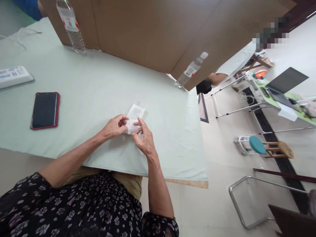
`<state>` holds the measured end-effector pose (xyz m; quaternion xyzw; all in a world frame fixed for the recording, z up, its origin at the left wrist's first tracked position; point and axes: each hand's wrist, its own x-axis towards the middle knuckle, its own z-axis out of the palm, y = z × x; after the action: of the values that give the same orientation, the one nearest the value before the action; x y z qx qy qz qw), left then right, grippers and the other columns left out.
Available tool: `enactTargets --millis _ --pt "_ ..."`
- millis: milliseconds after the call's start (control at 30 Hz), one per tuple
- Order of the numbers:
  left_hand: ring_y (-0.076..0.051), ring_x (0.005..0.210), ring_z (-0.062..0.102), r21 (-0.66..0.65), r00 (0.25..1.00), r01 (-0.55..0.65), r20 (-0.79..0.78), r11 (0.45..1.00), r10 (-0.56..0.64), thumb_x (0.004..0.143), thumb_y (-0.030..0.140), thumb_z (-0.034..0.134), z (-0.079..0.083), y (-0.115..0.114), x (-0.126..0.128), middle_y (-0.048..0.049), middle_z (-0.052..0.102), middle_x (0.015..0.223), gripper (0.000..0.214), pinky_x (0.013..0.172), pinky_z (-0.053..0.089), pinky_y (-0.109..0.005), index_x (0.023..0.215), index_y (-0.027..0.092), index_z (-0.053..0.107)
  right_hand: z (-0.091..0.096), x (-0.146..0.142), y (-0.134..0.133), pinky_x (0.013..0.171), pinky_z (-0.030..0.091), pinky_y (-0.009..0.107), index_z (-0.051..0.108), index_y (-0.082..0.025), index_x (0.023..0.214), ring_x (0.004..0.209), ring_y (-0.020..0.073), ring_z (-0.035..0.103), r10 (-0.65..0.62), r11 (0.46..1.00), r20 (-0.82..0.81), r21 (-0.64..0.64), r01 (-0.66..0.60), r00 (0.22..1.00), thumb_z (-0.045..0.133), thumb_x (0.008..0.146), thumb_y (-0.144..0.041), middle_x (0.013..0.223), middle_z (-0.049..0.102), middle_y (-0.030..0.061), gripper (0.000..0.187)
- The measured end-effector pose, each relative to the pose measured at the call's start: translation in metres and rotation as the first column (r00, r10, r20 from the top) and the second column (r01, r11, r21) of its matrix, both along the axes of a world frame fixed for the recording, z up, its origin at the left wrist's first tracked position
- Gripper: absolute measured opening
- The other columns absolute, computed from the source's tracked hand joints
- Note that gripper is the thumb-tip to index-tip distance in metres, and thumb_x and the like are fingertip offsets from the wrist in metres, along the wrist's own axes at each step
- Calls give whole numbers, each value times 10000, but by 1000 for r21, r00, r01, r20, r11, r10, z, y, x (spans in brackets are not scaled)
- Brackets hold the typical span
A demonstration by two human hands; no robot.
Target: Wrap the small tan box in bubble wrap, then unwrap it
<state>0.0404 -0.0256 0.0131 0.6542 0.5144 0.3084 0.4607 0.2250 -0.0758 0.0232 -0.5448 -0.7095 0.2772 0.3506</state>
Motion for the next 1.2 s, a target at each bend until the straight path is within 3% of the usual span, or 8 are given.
enactTargets --millis 233,400,567,700,767,933,1067,1200 --pt "-142 700 563 113 993 37 -116 993 -24 735 277 626 6 3 -1 -30 609 926 233 747 537 -332 947 185 649 -16 1 -24 892 517 458 375 -222 1497 919 225 589 -256 959 123 157 236 959 731 793 -489 1300 595 147 833" --pt "-158 731 594 101 992 1 -124 995 11 789 368 631 10 -9 5 -52 616 944 296 770 552 -339 1004 165 650 -35 2 -18 853 533 400 412 -170 1464 968 226 610 -474 881 -39 -3 474 880 706 790 -543 1241 624 155 825" --pt "-245 937 641 229 952 56 -306 972 17 722 430 727 11 -25 8 -112 615 1133 523 852 545 -389 1165 171 624 -43 3 -2 806 533 359 519 -136 1350 798 182 619 -500 866 -205 -111 487 841 675 799 -473 899 661 39 665" --pt "-202 823 640 288 949 -17 -296 957 106 764 277 634 13 -24 11 -57 646 951 348 784 525 -335 1101 190 628 -46 -1 6 791 543 362 536 -126 1316 822 198 639 -498 867 -270 -143 477 824 664 810 -501 924 679 64 643" --pt "-159 687 598 220 969 -93 -205 971 139 751 268 619 14 -19 11 -3 620 782 230 710 505 -300 968 195 631 -41 -4 7 861 536 405 554 -139 1299 942 236 643 -513 858 -204 -87 507 834 669 808 -531 1047 685 116 639" --pt "-116 519 543 -125 962 -236 113 964 250 690 276 581 14 -8 3 45 539 578 86 532 467 -243 690 200 540 -13 -12 -4 1048 402 507 616 -215 1274 1224 309 535 -515 831 97 299 469 852 562 922 -364 1290 612 153 386" --pt "-121 486 559 -324 901 -228 287 918 325 672 306 586 13 -7 -6 45 531 548 136 489 509 -248 674 202 499 -1 -20 -14 1041 365 493 733 -282 1042 1178 291 554 -398 882 286 379 279 871 531 950 -230 1159 679 80 228" --pt "-131 524 574 -367 919 -178 270 913 288 705 457 664 14 -9 -12 29 551 624 318 439 502 -237 833 184 563 -8 -26 -13 989 389 462 741 -297 1020 1161 278 560 -348 894 404 414 170 846 569 956 -266 1155 690 57 185"
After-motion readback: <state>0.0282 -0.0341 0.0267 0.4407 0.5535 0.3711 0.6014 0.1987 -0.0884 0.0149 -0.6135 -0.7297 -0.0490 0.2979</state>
